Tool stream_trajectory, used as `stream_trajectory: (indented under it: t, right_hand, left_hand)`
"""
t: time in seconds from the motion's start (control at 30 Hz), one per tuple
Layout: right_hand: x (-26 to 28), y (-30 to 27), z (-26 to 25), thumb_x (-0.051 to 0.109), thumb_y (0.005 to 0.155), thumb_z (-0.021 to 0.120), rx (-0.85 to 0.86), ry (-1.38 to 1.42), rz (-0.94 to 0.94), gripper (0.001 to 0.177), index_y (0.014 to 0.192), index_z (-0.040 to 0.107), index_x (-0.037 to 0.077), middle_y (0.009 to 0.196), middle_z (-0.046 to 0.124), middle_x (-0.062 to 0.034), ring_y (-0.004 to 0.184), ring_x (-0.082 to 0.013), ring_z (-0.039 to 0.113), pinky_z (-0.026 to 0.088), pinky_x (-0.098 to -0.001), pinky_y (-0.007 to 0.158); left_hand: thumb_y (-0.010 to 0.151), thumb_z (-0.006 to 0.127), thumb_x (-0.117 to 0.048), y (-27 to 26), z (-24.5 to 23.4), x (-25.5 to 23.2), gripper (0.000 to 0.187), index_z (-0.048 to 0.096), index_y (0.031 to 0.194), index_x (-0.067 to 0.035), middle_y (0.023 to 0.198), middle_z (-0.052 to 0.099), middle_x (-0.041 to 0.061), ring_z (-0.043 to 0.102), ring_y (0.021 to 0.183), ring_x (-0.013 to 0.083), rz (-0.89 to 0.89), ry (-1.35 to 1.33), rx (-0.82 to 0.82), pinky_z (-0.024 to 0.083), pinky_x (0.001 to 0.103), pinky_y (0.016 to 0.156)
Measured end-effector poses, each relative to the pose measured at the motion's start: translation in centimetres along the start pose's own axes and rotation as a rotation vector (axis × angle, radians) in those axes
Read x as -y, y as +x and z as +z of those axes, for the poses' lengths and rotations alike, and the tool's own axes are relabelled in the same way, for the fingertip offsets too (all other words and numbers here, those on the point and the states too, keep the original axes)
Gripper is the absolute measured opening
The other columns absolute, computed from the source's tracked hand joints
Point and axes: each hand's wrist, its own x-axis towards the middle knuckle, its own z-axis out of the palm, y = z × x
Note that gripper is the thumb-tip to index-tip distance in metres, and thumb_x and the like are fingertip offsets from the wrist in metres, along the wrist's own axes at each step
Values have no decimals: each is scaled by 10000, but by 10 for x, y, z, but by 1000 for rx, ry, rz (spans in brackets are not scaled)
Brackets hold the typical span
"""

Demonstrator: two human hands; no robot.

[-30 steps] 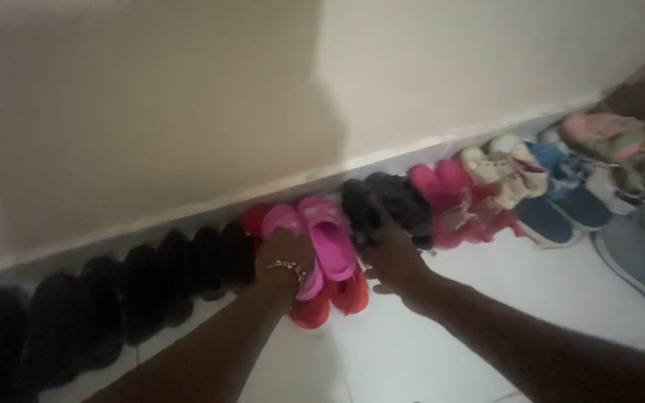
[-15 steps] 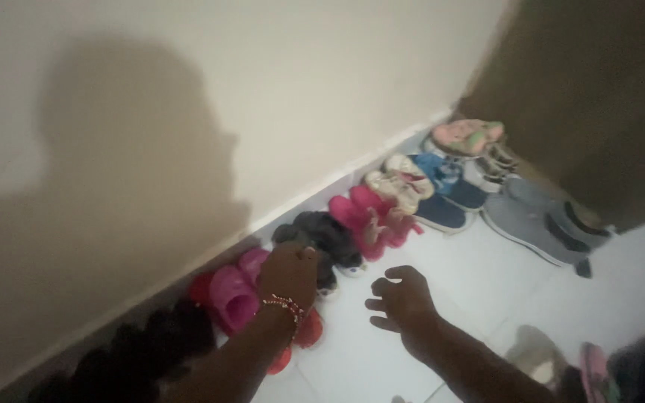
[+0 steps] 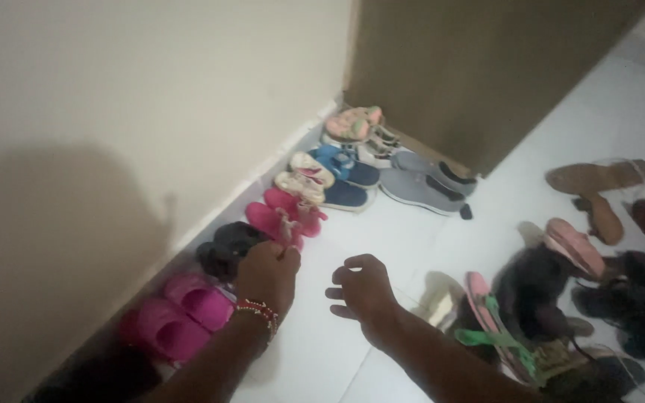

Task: Organizing a pile of shoes into a row on the floor.

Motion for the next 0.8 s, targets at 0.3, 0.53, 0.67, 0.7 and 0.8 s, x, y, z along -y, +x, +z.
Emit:
stream_trajectory:
  t: [0.3, 0.53, 0.67, 0.7, 0.8]
  right_hand:
    - [1, -27, -69, 73, 983, 533, -114, -33, 44, 362, 1338, 464, 91, 1130, 638, -121, 999, -275, 693, 616, -454, 867]
    - [1, -54, -123, 117, 1013, 505, -189, -38, 29, 350, 1360, 486, 79, 1212, 671, -134, 1060, -287, 723, 637, -441, 883]
    - [-48, 4, -182, 162, 1007, 517, -66, 73, -76, 365, 1364, 491, 89, 1245, 664, -149, 1073, -334, 716, 622, -495, 871]
    - [-68, 30, -202, 199, 1002, 510, 37, 79, -142, 371, 1357, 499, 90, 1247, 667, -144, 1072, -341, 717, 621, -514, 863]
    - [-65, 18, -208, 289, 1007, 464, 120, 164, -146, 399, 1344, 530, 85, 1237, 683, -134, 1053, -344, 721, 612, -534, 840]
  left_hand:
    - [920, 571, -251, -38, 67, -31, 282, 695, 884, 0, 882, 715, 208, 713, 862, 394, -7, -83, -3, 555, 479, 786]
    - [935, 557, -247, -62, 75, -86, 252, 682, 958, -29, 937, 753, 173, 741, 882, 335, -103, -131, 125, 576, 427, 836]
    - [938, 563, -242, -58, 92, -103, 241, 689, 941, -36, 950, 749, 166, 721, 909, 339, -8, -105, 128, 562, 434, 849]
    - [934, 567, -242, -58, 94, -109, 239, 694, 932, -40, 954, 746, 157, 713, 919, 337, 32, -97, 122, 557, 434, 854]
    - [931, 569, -243, -62, 100, -120, 236, 691, 942, -41, 959, 747, 163, 715, 930, 344, 34, -138, 133, 557, 433, 859]
